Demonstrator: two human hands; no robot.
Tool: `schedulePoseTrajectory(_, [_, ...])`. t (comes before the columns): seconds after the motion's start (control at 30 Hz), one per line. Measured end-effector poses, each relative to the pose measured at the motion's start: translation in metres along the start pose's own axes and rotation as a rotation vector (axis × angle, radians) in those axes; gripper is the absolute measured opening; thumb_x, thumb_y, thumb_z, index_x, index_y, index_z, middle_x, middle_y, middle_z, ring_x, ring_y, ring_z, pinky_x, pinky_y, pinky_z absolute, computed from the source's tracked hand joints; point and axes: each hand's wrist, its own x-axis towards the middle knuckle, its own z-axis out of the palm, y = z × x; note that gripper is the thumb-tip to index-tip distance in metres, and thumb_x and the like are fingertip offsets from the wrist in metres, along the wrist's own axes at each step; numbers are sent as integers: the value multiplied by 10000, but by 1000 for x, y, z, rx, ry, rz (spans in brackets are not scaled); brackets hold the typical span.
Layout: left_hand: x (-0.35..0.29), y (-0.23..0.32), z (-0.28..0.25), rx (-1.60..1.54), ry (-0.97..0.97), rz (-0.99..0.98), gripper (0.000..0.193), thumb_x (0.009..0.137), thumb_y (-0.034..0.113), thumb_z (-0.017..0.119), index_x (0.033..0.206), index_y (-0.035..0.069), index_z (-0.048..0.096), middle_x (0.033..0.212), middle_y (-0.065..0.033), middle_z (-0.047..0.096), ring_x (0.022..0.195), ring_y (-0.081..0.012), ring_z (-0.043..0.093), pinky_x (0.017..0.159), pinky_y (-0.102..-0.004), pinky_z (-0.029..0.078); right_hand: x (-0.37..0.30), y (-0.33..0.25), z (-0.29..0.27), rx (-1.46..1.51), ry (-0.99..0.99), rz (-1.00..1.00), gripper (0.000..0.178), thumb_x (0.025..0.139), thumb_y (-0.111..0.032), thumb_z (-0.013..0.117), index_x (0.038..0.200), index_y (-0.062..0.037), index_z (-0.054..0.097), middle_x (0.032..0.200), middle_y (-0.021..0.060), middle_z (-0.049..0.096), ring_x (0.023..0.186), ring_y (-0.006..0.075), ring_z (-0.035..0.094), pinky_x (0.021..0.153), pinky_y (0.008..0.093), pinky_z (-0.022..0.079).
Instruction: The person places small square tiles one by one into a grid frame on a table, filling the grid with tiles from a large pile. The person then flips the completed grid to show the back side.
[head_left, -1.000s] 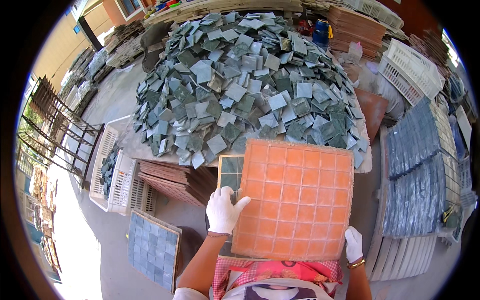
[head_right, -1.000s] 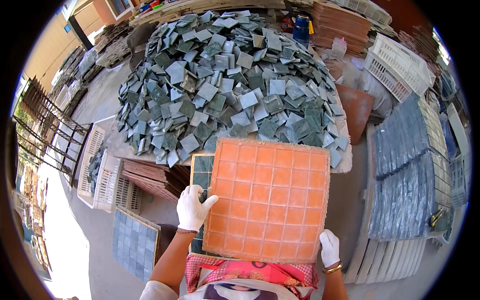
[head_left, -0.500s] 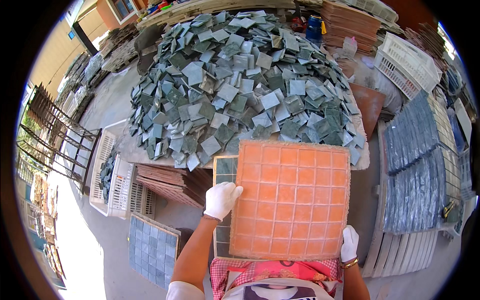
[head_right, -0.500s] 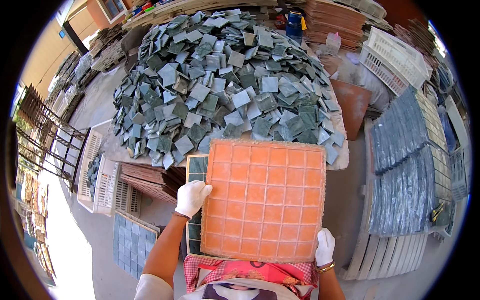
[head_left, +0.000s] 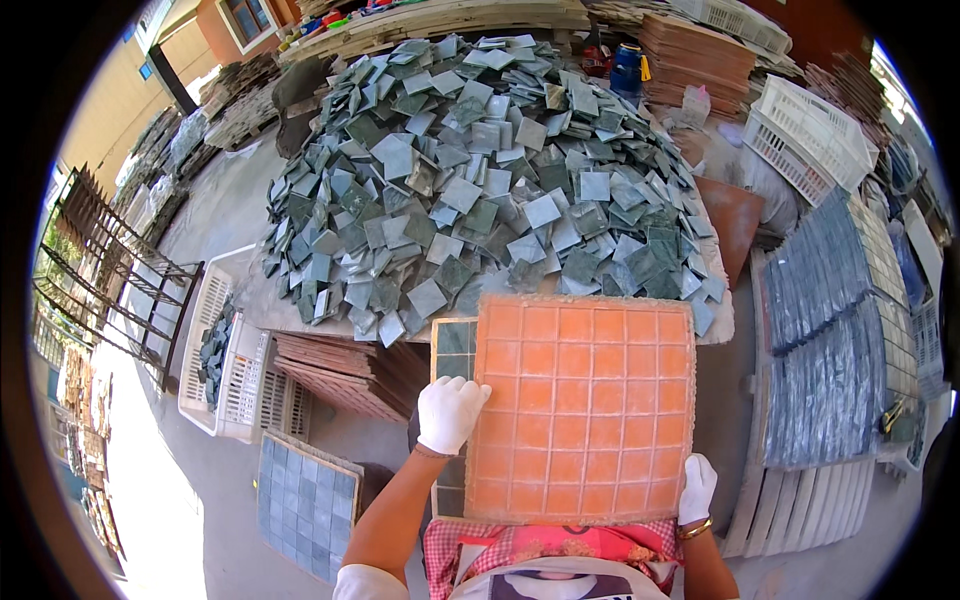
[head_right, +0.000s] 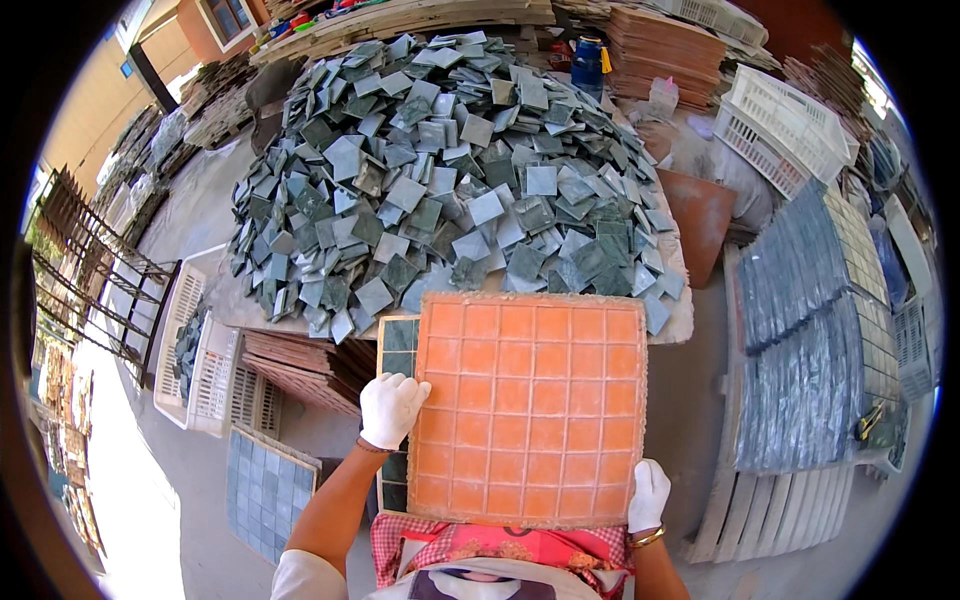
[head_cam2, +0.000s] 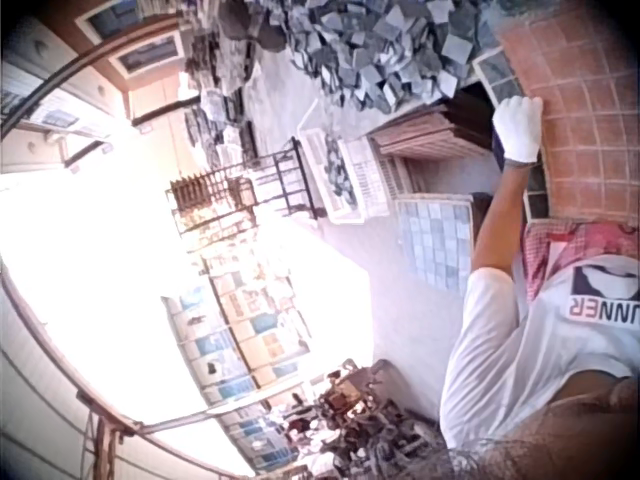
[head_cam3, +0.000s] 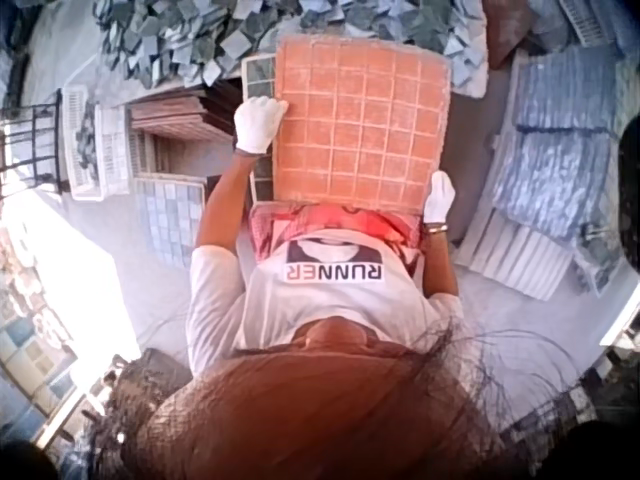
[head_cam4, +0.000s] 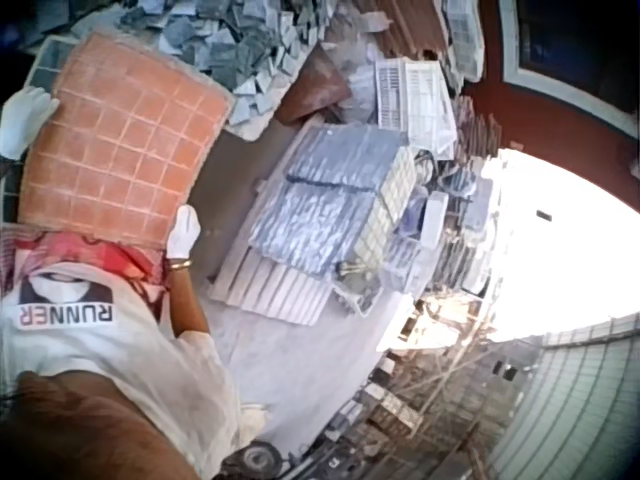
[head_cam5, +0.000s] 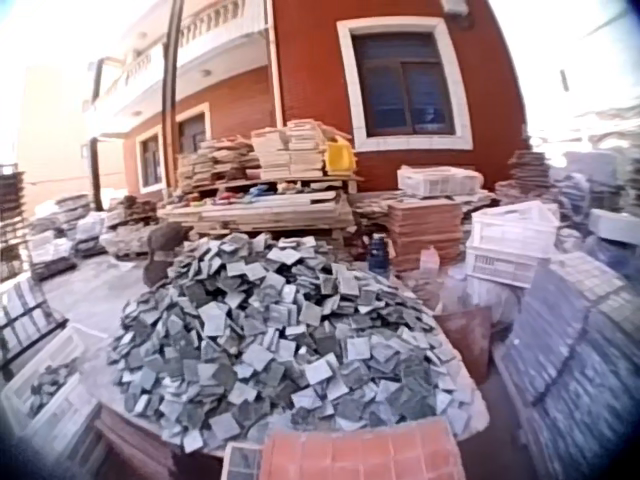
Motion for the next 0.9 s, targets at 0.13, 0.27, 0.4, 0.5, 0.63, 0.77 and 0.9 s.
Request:
schedulePoseTrajectory(0.13, [3,-5,-6,81,-39,183,210,799,195,665,652,141,524,583,-24,444,561,-217,500,485,-362,396,0,-2,5,-7,51,8,205,954,-141,532,833,18,581,731,-10,509,703,82,442,627,263,400])
schedulePoseTrajectory(0.27, [0,-13,-7,84,-33,280,133,783,213,665,713,176,557,617,5,447,583,-179,497,482,-332,383,-1,-1,3,-191,46,-92,169,938,-125,543,861,18,591,744,27,540,701,117,474,641,287,418])
schedulePoseTrajectory(0.4, [-6,-11,-5,62,58,238,173,781,215,670,672,172,544,596,0,434,564,-180,489,480,-336,381,4,-4,3,-366,166,-266,158,897,-63,564,1031,17,590,954,113,608,825,205,570,741,329,470])
schedulePoseTrajectory(0.5, [-6,-7,-6,58,26,136,209,793,233,670,645,159,542,589,-14,455,563,-201,515,491,-359,412,25,-62,15,-615,244,-580,342,844,-20,586,1184,-3,554,1166,171,588,1055,332,579,882,398,475])
schedulePoseTrajectory(0.63, [2,8,-17,4,-233,-200,277,837,330,638,674,112,587,647,-70,574,644,-261,607,535,-410,464,49,-135,85,-559,-244,-849,384,822,-77,641,1191,-24,547,1154,171,588,1074,362,557,923,429,455])
schedulePoseTrajectory(0.77, [0,-4,-10,-147,-339,-306,356,869,396,597,712,77,612,701,-120,624,709,-319,633,581,-456,478,75,-146,194,-496,-551,-967,421,818,-155,681,1202,-54,541,1169,149,572,1105,351,540,947,426,438])
schedulePoseTrajectory(0.9, [-6,-13,-4,-191,-197,-129,316,868,313,616,671,74,554,669,-115,587,672,-324,607,568,-446,471,86,-132,271,-664,-523,-1083,482,835,-294,669,1253,-101,530,1292,136,507,1239,317,446,1053,475,332])
